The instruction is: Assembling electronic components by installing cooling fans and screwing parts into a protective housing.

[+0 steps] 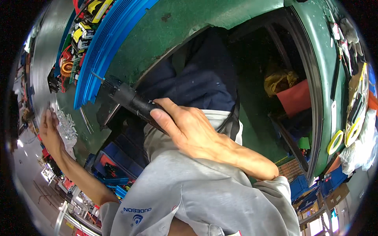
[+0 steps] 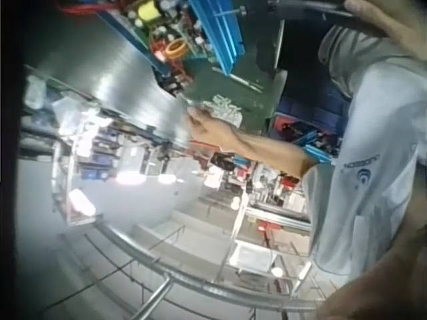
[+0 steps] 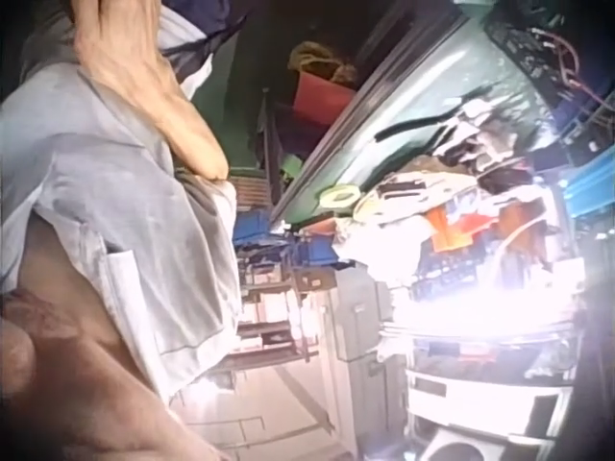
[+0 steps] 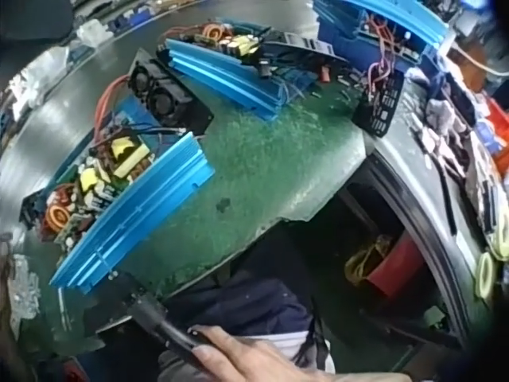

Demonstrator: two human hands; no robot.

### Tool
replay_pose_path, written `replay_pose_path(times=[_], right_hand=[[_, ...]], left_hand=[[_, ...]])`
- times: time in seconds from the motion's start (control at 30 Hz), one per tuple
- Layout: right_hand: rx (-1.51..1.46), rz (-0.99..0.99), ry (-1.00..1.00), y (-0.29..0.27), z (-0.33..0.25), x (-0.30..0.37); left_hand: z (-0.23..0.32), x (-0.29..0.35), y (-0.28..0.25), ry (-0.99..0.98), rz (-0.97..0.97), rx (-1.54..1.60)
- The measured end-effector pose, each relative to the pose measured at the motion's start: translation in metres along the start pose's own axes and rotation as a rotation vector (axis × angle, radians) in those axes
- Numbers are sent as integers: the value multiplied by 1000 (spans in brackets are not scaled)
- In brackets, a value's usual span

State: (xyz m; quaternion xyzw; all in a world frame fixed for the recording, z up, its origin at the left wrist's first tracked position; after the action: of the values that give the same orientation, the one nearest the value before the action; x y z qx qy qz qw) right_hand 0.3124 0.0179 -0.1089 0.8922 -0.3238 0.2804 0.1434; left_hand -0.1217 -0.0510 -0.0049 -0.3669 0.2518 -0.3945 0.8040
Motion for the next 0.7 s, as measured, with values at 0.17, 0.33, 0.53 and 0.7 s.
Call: replay_pose_path(times=[0.17, 0.33, 0.53, 0.7], right_hand=[[-324, -245, 181, 6, 1, -3], [-338, -200, 263, 10, 4, 2], [-375, -251, 280, 25, 23, 5], [-418, -350, 312, 23, 27, 4]], left_hand=[[110, 28, 68, 164, -45, 43], [147, 14, 99, 741, -174, -240], [145, 0, 106, 836, -314, -245], [131, -12, 115, 769, -453, -44]])
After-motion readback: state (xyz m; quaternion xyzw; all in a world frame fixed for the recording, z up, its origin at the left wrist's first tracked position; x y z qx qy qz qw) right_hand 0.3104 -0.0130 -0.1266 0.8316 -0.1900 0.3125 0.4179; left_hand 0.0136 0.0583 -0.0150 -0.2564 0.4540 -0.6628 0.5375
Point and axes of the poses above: each hand's wrist, its own x-axis away from the middle knuckle, its own y-axis out of the palm, z = x × y, the point moved 2 cm from there along -x, towards the middle knuckle, and after that the axes turned 13 degrees about y, right-handed, at the moved point
